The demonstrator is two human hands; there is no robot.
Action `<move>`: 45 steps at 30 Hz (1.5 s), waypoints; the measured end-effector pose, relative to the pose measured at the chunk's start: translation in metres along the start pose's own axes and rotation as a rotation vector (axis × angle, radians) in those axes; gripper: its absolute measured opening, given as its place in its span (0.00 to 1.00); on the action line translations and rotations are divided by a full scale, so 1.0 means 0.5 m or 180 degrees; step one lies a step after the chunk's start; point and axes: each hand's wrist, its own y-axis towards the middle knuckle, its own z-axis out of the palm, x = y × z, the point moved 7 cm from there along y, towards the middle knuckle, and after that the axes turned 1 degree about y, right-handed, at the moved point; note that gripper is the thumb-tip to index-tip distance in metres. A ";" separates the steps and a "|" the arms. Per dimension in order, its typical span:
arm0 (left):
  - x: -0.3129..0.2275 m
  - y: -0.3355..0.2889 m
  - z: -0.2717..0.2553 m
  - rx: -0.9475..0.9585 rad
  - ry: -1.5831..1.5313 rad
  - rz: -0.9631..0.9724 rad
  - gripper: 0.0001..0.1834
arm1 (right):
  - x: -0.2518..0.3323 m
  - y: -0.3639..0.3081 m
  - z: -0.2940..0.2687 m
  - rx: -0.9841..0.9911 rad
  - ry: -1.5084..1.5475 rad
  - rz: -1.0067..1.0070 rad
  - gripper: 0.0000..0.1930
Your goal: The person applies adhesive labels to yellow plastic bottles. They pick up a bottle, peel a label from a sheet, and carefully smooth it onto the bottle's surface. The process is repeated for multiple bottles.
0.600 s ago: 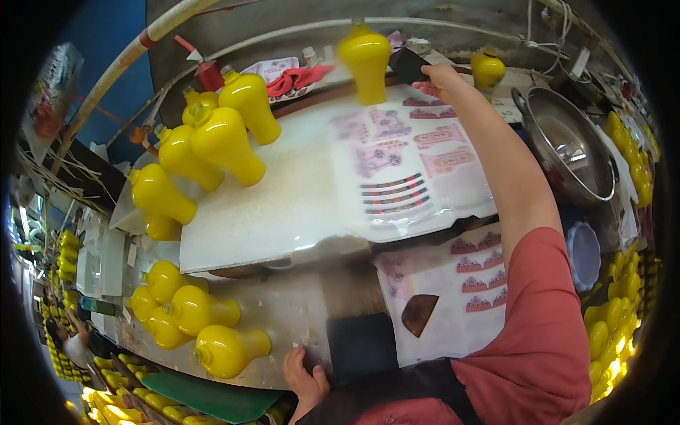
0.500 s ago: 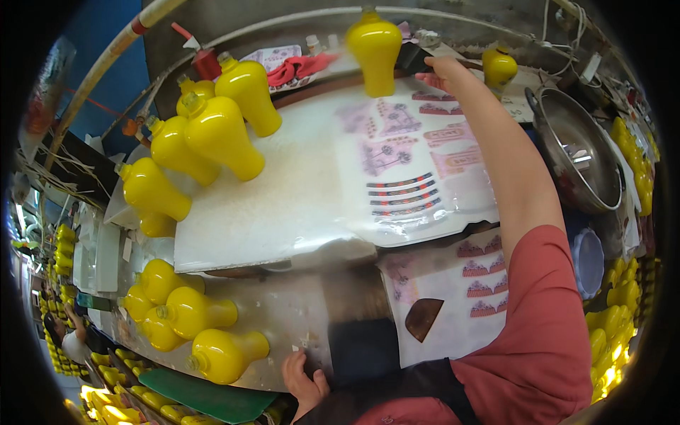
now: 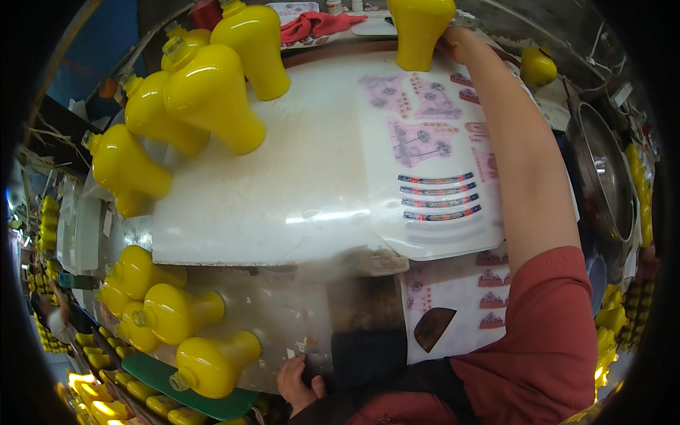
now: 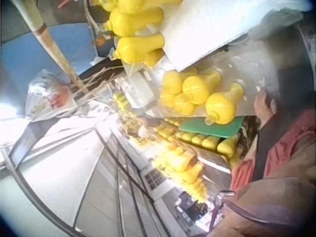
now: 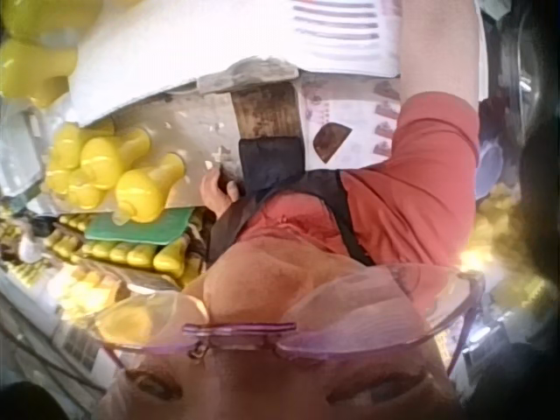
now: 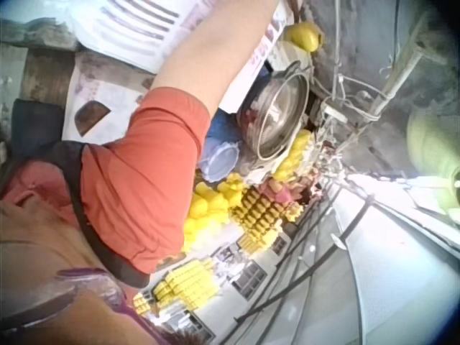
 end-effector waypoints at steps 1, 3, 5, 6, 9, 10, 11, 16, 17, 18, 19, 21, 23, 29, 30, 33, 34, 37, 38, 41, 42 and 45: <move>0.002 0.001 0.001 0.0000 -0.0010 0.0009 0.22 | -0.001 0.005 -0.003 -0.0148 -0.0258 -0.0048 0.07; -0.001 0.003 0.001 -0.0037 -0.0012 -0.0010 0.22 | 0.003 0.024 -0.002 -0.0230 -0.0606 -0.0098 0.07; -0.005 0.004 -0.003 -0.0100 0.0006 -0.0073 0.22 | 0.001 0.045 -0.007 -0.0312 -0.0949 -0.0146 0.08; -0.008 0.007 -0.003 -0.0125 -0.0007 -0.0042 0.22 | -0.003 0.052 -0.016 -0.0389 -0.0975 -0.0165 0.08; -0.010 0.016 -0.005 -0.0163 -0.0031 0.0046 0.22 | -0.012 0.077 -0.022 -0.0120 -0.0403 -0.0437 0.10; -0.011 0.019 -0.005 -0.0153 -0.0031 0.0063 0.22 | -0.015 0.087 -0.023 -0.0097 -0.0452 -0.0477 0.10; -0.010 0.020 -0.005 -0.0154 -0.0078 0.0066 0.21 | -0.018 0.098 -0.024 -0.0101 -0.0506 -0.0512 0.10; -0.009 0.024 -0.003 -0.0102 -0.0072 0.0069 0.20 | -0.022 0.130 -0.026 -0.0036 -0.0754 -0.0504 0.10; -0.008 0.024 -0.002 -0.0083 -0.0095 0.0048 0.20 | -0.022 0.128 -0.017 0.0198 -0.0714 -0.0452 0.10; -0.009 0.024 -0.002 -0.0073 -0.0062 0.0079 0.20 | -0.023 0.122 -0.015 0.0264 -0.0627 -0.0344 0.11; -0.009 0.025 -0.003 -0.0067 -0.0068 0.0094 0.20 | -0.015 0.112 -0.007 0.0429 -0.0643 -0.0455 0.10; -0.008 0.027 -0.003 -0.0035 -0.0055 0.0109 0.20 | 0.000 0.084 -0.004 0.0443 -0.0586 -0.0565 0.09; -0.007 0.030 -0.002 0.0021 -0.0028 0.0119 0.20 | 0.006 0.056 0.001 0.0402 -0.0746 -0.0423 0.11; -0.006 0.031 -0.002 0.0014 -0.0085 0.0109 0.20 | 0.017 0.014 0.017 0.0397 -0.0802 -0.0312 0.12; -0.006 0.031 -0.002 0.0024 -0.0079 0.0101 0.20 | 0.016 0.013 0.013 0.0343 -0.0851 -0.0312 0.12; -0.004 0.032 -0.002 0.0052 -0.0079 0.0082 0.20 | 0.010 0.007 0.016 0.0522 -0.0489 -0.0247 0.09; -0.004 0.033 -0.001 0.0062 -0.0096 0.0064 0.20 | 0.010 0.003 0.017 0.0542 -0.0509 -0.0264 0.09; -0.003 0.036 -0.002 0.0025 -0.0136 0.0044 0.20 | 0.014 -0.017 0.024 0.0607 -0.0503 -0.0319 0.11; -0.002 0.036 -0.002 0.0016 -0.0190 0.0010 0.20 | 0.015 -0.024 0.026 0.0622 -0.0464 -0.0330 0.11; -0.005 0.038 -0.004 -0.0037 -0.0157 0.0032 0.20 | 0.017 -0.032 0.026 0.0721 -0.0411 -0.0387 0.12; -0.005 0.039 -0.003 -0.0021 -0.0129 0.0022 0.19 | 0.016 -0.030 0.027 0.0888 -0.0335 -0.0377 0.12; -0.007 0.042 -0.006 -0.0063 -0.0154 0.0069 0.18 | 0.007 0.007 -0.001 0.0778 -0.0099 -0.0344 0.12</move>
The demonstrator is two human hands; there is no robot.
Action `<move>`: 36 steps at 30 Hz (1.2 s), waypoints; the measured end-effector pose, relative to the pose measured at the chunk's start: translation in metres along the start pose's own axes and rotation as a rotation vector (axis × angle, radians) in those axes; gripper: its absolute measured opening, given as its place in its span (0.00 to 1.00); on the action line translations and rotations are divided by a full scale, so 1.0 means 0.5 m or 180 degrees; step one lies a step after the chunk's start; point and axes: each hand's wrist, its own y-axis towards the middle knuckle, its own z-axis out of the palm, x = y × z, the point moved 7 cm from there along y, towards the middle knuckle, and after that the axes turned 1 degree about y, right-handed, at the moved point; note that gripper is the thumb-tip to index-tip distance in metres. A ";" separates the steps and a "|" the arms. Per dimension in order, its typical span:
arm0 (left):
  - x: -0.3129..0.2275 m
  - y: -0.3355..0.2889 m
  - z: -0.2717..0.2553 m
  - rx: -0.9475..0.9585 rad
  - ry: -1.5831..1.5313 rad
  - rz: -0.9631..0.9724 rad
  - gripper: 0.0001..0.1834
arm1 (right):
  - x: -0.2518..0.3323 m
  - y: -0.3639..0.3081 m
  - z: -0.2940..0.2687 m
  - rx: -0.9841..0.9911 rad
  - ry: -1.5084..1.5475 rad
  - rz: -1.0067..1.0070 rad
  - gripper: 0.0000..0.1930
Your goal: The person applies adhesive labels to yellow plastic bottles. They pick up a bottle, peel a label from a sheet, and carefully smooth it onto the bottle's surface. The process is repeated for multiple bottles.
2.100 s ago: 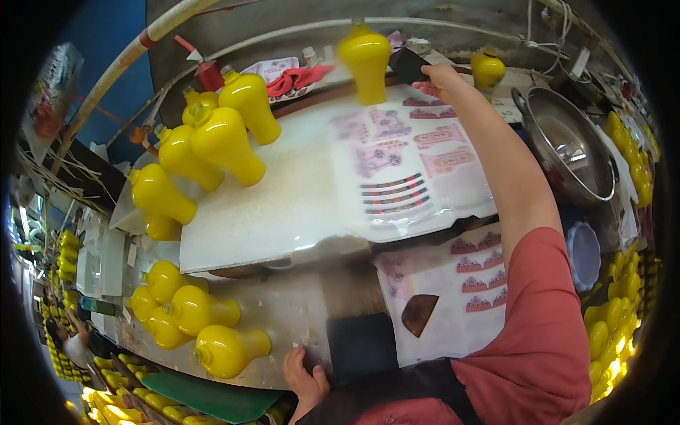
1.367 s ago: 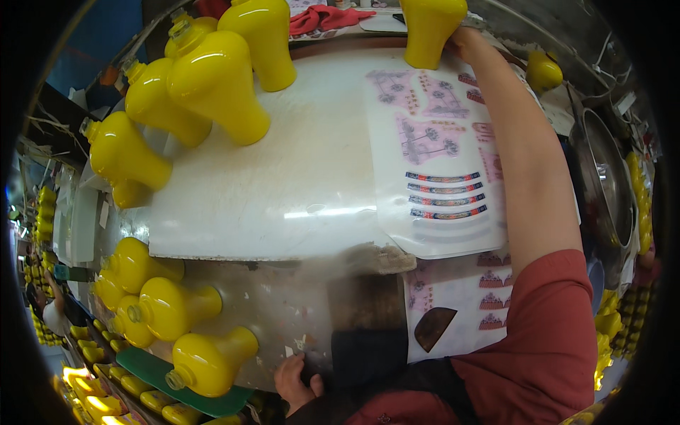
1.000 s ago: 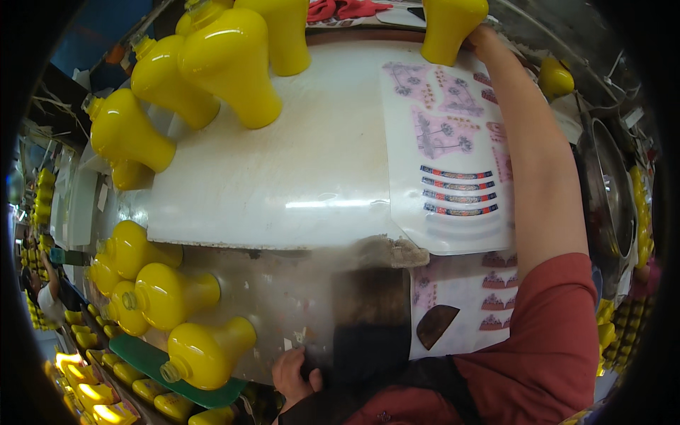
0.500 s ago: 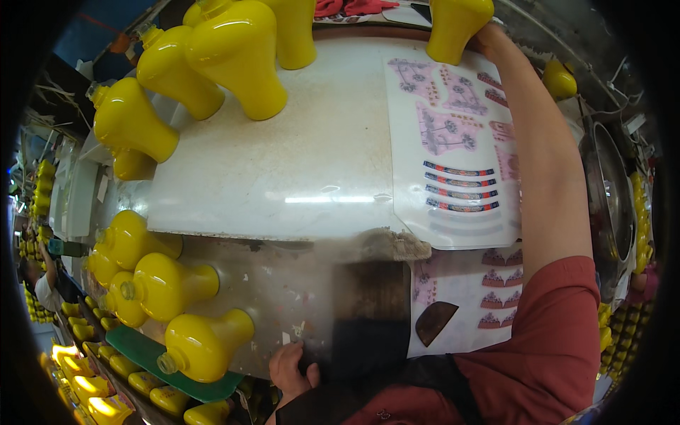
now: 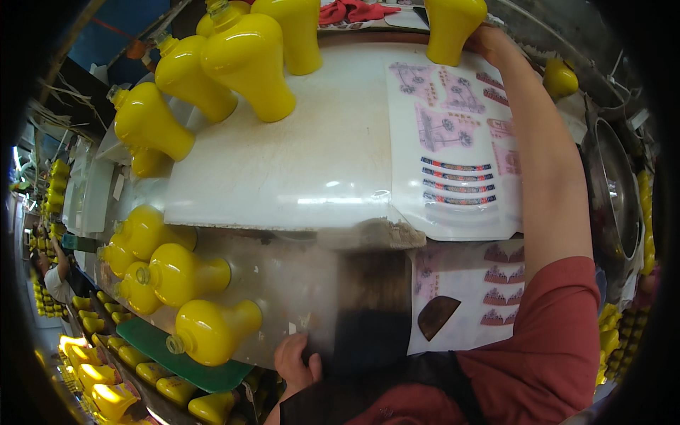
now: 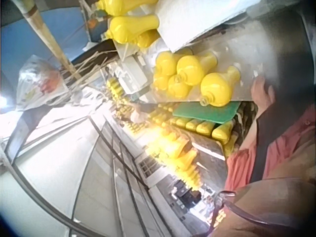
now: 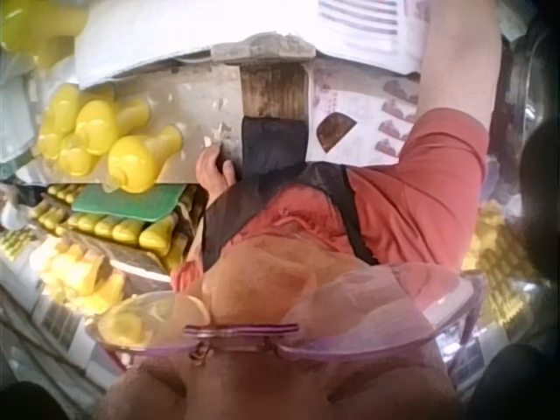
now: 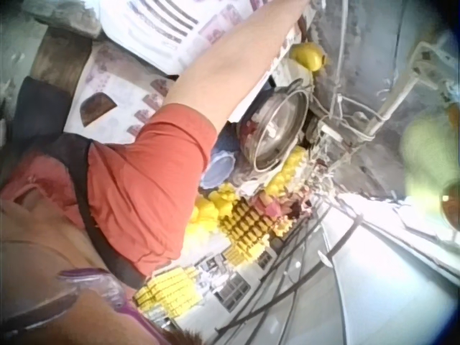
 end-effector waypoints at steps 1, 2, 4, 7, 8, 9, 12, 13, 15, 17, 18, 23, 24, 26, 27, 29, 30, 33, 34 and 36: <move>-0.001 0.001 -0.001 -0.0036 -0.0011 0.0034 0.18 | -0.001 0.013 -0.019 -0.0207 -0.0181 -0.0096 0.13; -0.001 0.002 -0.001 -0.0052 -0.0049 0.0042 0.18 | -0.002 0.026 -0.035 -0.0374 -0.0280 -0.0163 0.15; -0.003 0.003 -0.001 -0.0040 0.0078 0.0077 0.17 | 0.001 0.043 -0.051 -0.0507 -0.0479 -0.0304 0.14; -0.005 0.004 0.000 -0.0019 0.0102 0.0057 0.16 | 0.027 0.023 -0.064 -0.0475 -0.0361 -0.0465 0.10; -0.008 0.005 0.001 0.0008 0.0192 0.0083 0.15 | 0.039 0.003 -0.067 -0.0457 -0.0501 -0.0457 0.12; -0.009 0.006 0.003 0.0059 0.0252 0.0092 0.14 | 0.058 -0.025 -0.076 -0.0448 -0.0657 -0.0438 0.14; -0.010 0.010 0.012 0.0179 0.0265 0.0067 0.11 | 0.113 -0.134 -0.106 -0.0814 -0.0948 -0.0548 0.14; -0.010 0.012 0.013 0.0176 0.0257 0.0073 0.10 | 0.133 -0.167 -0.103 -0.0812 -0.0964 -0.0617 0.14; -0.013 0.013 0.013 0.0135 0.0264 0.0102 0.08 | 0.162 -0.236 -0.089 -0.0911 -0.0952 -0.0772 0.11; -0.015 0.016 0.013 0.0099 0.0271 0.0146 0.07 | 0.202 -0.313 -0.072 -0.1057 -0.0605 -0.1218 0.10; -0.018 0.016 0.012 0.0080 0.0275 0.0190 0.07 | 0.220 -0.356 -0.064 -0.1140 -0.0433 -0.1431 0.09; -0.025 0.019 0.011 -0.0021 0.0204 0.0348 0.07 | 0.274 -0.580 0.040 -0.0131 -0.1048 -0.1636 0.07; -0.025 0.018 0.009 -0.0058 0.0168 0.0362 0.07 | 0.268 -0.628 0.059 0.0099 -0.1244 -0.1584 0.07; -0.024 0.018 0.006 -0.0157 0.0167 0.0436 0.07 | 0.185 -0.732 0.128 0.1084 -0.2530 -0.1295 0.09; -0.023 0.017 0.005 -0.0209 0.0145 0.0463 0.07 | 0.141 -0.788 0.163 0.1611 -0.2597 -0.1330 0.07; -0.020 0.015 0.003 -0.0227 0.0013 0.0518 0.07 | 0.054 -0.889 0.211 0.2345 -0.2936 -0.1489 0.06; -0.017 0.014 0.000 -0.0265 -0.0061 0.0534 0.07 | 0.012 -0.929 0.219 0.2525 -0.3351 -0.1471 0.08; 0.000 0.011 0.001 -0.0192 -0.0304 0.0414 0.10 | -0.051 -1.022 0.205 0.2272 -0.3758 -0.1606 0.13; 0.002 0.009 0.000 -0.0250 -0.0392 0.0453 0.10 | -0.066 -1.040 0.200 0.2212 -0.3834 -0.1527 0.15; 0.017 0.003 -0.001 -0.0328 -0.0548 0.0328 0.10 | -0.086 -1.063 0.191 0.2167 -0.3998 -0.1422 0.18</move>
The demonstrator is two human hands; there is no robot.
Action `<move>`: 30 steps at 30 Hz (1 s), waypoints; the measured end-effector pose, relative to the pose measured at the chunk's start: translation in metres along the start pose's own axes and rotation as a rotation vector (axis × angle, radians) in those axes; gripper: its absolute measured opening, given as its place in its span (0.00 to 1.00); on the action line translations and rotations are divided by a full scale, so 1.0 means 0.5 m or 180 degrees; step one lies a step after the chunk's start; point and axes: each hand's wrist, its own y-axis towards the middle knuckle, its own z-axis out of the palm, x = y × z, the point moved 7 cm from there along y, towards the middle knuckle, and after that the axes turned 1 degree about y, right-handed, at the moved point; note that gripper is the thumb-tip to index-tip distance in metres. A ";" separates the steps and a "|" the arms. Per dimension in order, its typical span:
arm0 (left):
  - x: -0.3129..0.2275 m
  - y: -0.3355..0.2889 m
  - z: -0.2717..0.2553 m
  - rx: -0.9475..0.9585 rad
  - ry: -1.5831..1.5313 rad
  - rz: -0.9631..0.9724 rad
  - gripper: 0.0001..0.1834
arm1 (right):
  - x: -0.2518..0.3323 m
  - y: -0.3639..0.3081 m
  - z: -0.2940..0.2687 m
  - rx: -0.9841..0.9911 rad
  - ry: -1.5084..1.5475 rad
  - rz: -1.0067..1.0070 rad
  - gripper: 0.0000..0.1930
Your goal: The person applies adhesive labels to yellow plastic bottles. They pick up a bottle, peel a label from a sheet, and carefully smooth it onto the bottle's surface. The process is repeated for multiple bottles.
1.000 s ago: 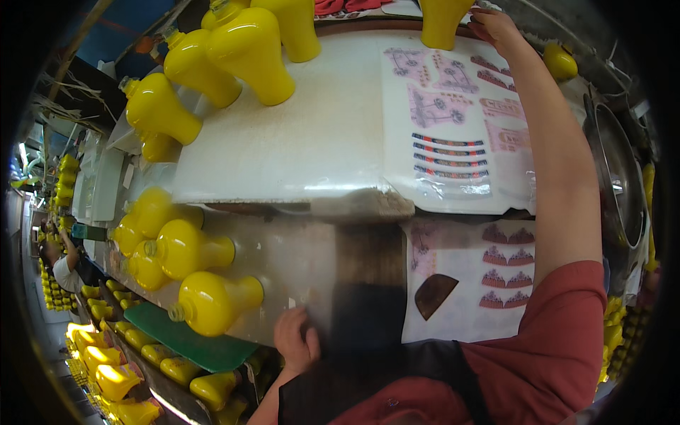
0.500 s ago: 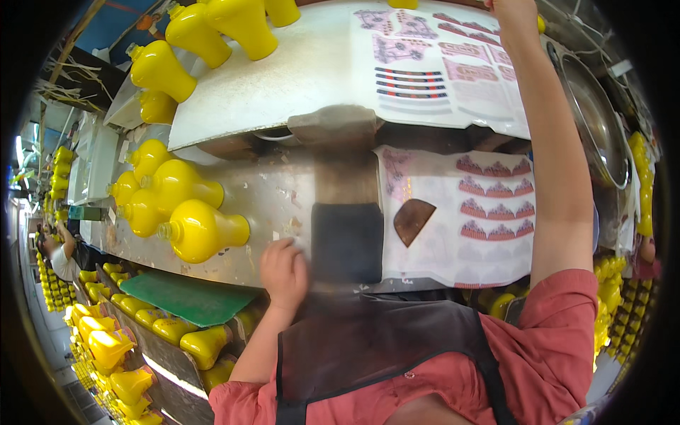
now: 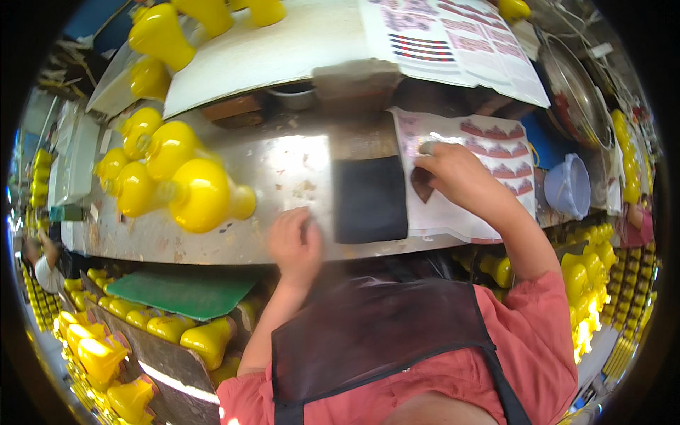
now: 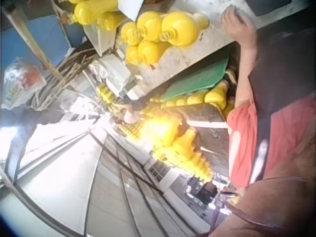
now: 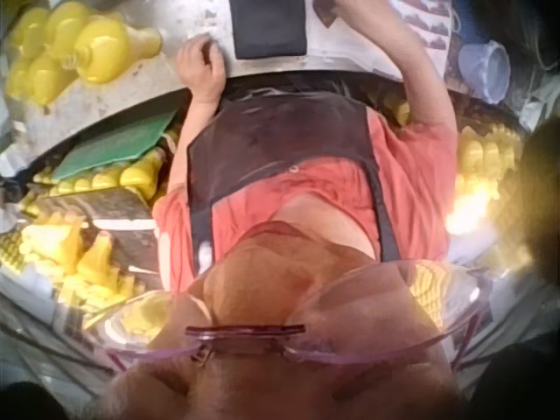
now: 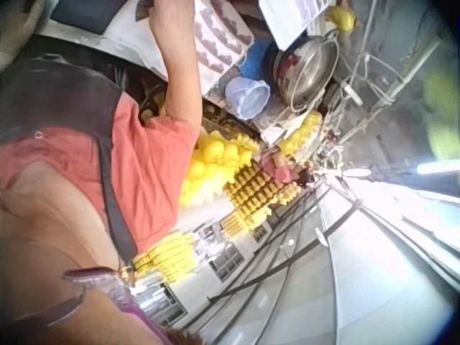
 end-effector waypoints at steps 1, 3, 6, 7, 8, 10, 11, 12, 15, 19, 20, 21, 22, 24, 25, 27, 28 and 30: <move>0.001 -0.004 -0.009 -0.0204 -0.0031 0.0086 0.13 | 0.002 -0.006 0.009 0.0057 -0.0073 0.0020 0.20; 0.012 -0.021 -0.027 -0.0459 -0.0365 -0.0024 0.22 | 0.002 -0.011 0.024 0.0138 -0.0206 0.0100 0.23; 0.023 -0.041 -0.082 -0.1019 -0.0187 -0.0041 0.38 | -0.015 -0.017 0.034 0.0034 -0.0498 0.0442 0.27; 0.024 -0.046 -0.107 -0.1357 -0.0130 -0.0019 0.41 | -0.015 -0.017 0.032 -0.0132 -0.0350 0.0378 0.24; 0.023 -0.049 -0.130 -0.1692 -0.0080 0.0023 0.43 | -0.027 -0.022 0.033 -0.0162 -0.0256 0.0542 0.22; 0.052 -0.033 -0.166 -0.1718 -0.0005 -0.0305 0.53 | -0.044 -0.034 0.032 -0.0240 -0.0039 0.0710 0.19; 0.070 -0.021 -0.176 -0.1827 -0.0058 -0.0506 0.55 | -0.057 -0.039 0.029 -0.0266 0.0041 0.0855 0.17; 0.089 -0.008 -0.184 -0.1929 -0.0130 -0.0715 0.56 | -0.064 -0.044 0.029 -0.0231 0.0176 0.0899 0.17; 0.133 0.041 -0.175 -0.1695 -0.0813 -0.0940 0.64 | -0.088 -0.065 0.028 0.0053 0.0659 0.1244 0.16; 0.169 0.083 -0.151 -0.1555 -0.1265 -0.1208 0.68 | -0.091 -0.112 0.029 -0.0297 0.2639 0.1943 0.12; 0.173 0.087 -0.146 -0.1543 -0.1257 -0.1267 0.68 | -0.073 -0.116 0.013 -0.0533 0.2718 0.1574 0.13; 0.175 0.094 -0.147 -0.1497 -0.1214 -0.1251 0.69 | -0.062 -0.123 0.003 -0.0733 0.2750 0.1442 0.15; 0.172 0.099 -0.151 -0.1453 -0.1142 -0.1174 0.69 | -0.042 -0.127 -0.011 -0.0949 0.2775 0.1101 0.17; 0.163 0.107 -0.153 -0.1322 -0.1369 -0.1097 0.68 | -0.023 -0.125 -0.012 -0.0771 0.3006 0.1090 0.20; 0.153 0.105 -0.153 -0.1225 -0.1670 -0.1093 0.68 | -0.013 -0.122 -0.014 -0.0757 0.3160 0.1089 0.19; 0.126 0.110 -0.145 -0.0960 -0.2144 -0.1201 0.62 | 0.002 -0.106 -0.012 -0.0656 0.3546 0.1314 0.17; 0.098 0.118 -0.134 -0.0720 -0.2517 -0.1100 0.60 | 0.011 -0.099 -0.013 -0.0705 0.3607 0.1424 0.14; 0.045 0.124 -0.102 -0.0205 -0.3239 -0.1360 0.55 | 0.038 -0.063 -0.016 -0.0703 0.3660 0.1378 0.10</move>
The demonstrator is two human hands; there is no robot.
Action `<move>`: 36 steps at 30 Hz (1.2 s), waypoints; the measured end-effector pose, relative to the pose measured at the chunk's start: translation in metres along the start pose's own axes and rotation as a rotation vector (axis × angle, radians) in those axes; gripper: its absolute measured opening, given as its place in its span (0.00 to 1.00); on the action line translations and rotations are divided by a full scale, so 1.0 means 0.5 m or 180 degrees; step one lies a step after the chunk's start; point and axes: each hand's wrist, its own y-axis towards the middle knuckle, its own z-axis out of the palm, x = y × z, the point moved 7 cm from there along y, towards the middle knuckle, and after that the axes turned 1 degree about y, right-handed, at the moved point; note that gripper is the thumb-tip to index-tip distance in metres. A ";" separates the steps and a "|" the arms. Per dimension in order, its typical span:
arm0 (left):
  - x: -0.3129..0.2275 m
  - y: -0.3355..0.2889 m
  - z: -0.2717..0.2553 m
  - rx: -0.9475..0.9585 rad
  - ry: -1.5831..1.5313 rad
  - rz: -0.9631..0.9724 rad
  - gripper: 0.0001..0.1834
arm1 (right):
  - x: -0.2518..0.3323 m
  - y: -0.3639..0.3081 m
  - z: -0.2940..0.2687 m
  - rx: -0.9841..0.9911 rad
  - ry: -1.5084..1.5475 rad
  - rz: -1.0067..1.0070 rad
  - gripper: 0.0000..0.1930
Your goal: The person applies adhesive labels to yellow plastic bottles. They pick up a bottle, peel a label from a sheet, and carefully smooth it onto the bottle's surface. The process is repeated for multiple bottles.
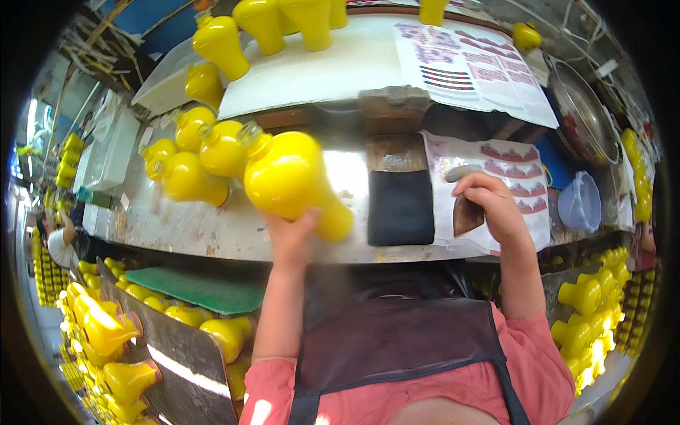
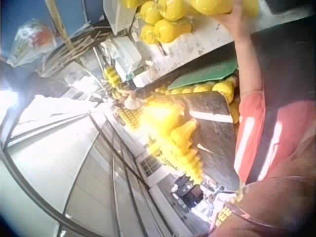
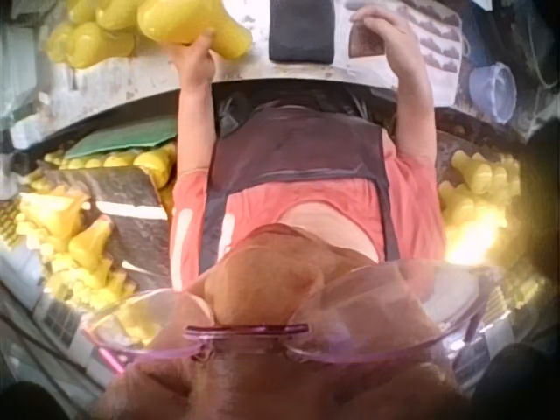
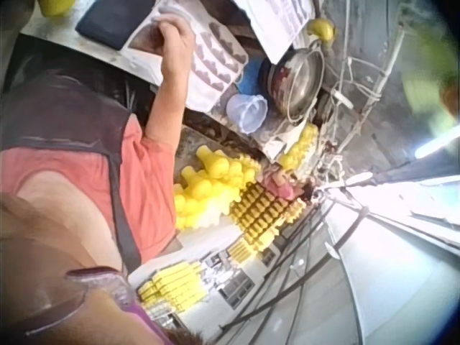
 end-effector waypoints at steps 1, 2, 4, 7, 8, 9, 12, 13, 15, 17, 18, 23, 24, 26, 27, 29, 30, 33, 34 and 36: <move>-0.009 -0.002 0.045 0.0243 -0.0150 0.0065 0.49 | 0.011 0.004 0.025 0.0150 -0.0078 -0.0057 0.10; -0.006 0.004 0.083 0.0325 -0.0195 -0.0104 0.50 | 0.007 0.010 0.036 0.0057 -0.0344 0.0215 0.10; 0.004 0.021 0.160 0.0525 -0.0373 -0.0346 0.51 | 0.033 0.012 0.075 0.0023 -0.0283 -0.0252 0.21; 0.045 0.040 0.249 0.0656 -0.0276 -0.0610 0.53 | 0.038 0.040 0.099 -0.0404 -0.0705 -0.0445 0.36; 0.062 0.040 0.265 0.0682 0.0031 -0.0705 0.51 | 0.040 0.054 0.104 -0.0472 -0.0863 -0.0581 0.41; 0.073 0.043 0.280 0.0758 0.0238 -0.0657 0.50 | 0.012 0.068 0.102 -0.0545 -0.0979 -0.0085 0.44; 0.099 0.049 0.293 0.1037 0.0801 -0.0574 0.49 | -0.009 0.103 0.102 -0.0637 -0.0765 -0.0255 0.46; 0.105 0.047 0.289 0.1002 0.0718 -0.0622 0.49 | -0.021 0.113 0.108 -0.0486 -0.0341 -0.0289 0.47; 0.115 0.049 0.285 0.0993 0.0406 -0.0754 0.47 | -0.037 0.119 0.108 -0.0406 -0.0120 -0.0432 0.47; 0.118 0.057 0.287 0.1081 -0.0125 -0.0803 0.46 | -0.061 0.122 0.108 -0.0326 0.0079 -0.0270 0.46; 0.127 0.060 0.285 0.1086 -0.0179 -0.1027 0.45 | -0.068 0.122 0.107 -0.0327 0.0126 -0.0247 0.46; 0.144 0.065 0.280 0.1167 -0.0440 -0.1526 0.42 | -0.055 0.124 0.110 -0.0380 0.0180 -0.0598 0.46; 0.139 0.067 0.279 0.1156 -0.0355 -0.1363 0.42 | -0.050 0.123 0.110 -0.0399 0.0181 -0.0643 0.46; 0.132 0.065 0.284 0.1109 -0.0177 -0.1091 0.41 | -0.042 0.117 0.107 -0.0439 0.0210 -0.0599 0.45; 0.128 0.062 0.283 0.0983 -0.0021 -0.0932 0.41 | -0.042 0.113 0.106 -0.0437 0.0066 -0.0488 0.44; 0.117 0.054 0.280 0.0759 0.0296 -0.0574 0.40 | -0.042 0.104 0.101 -0.0434 -0.0227 -0.0267 0.43; 0.118 0.055 0.282 0.0812 0.0211 -0.0587 0.40 | -0.039 0.099 0.098 -0.0464 -0.0297 -0.0288 0.43; 0.124 0.060 0.281 0.1019 0.0017 -0.0726 0.39 | -0.038 0.089 0.094 -0.0508 -0.0443 -0.0311 0.42; 0.127 0.063 0.279 0.1090 -0.0047 -0.0795 0.40 | -0.042 0.088 0.096 -0.0498 -0.0446 -0.0291 0.42; 0.131 0.067 0.278 0.1198 -0.0151 -0.0937 0.41 | -0.052 0.090 0.099 -0.0492 -0.0371 -0.0312 0.42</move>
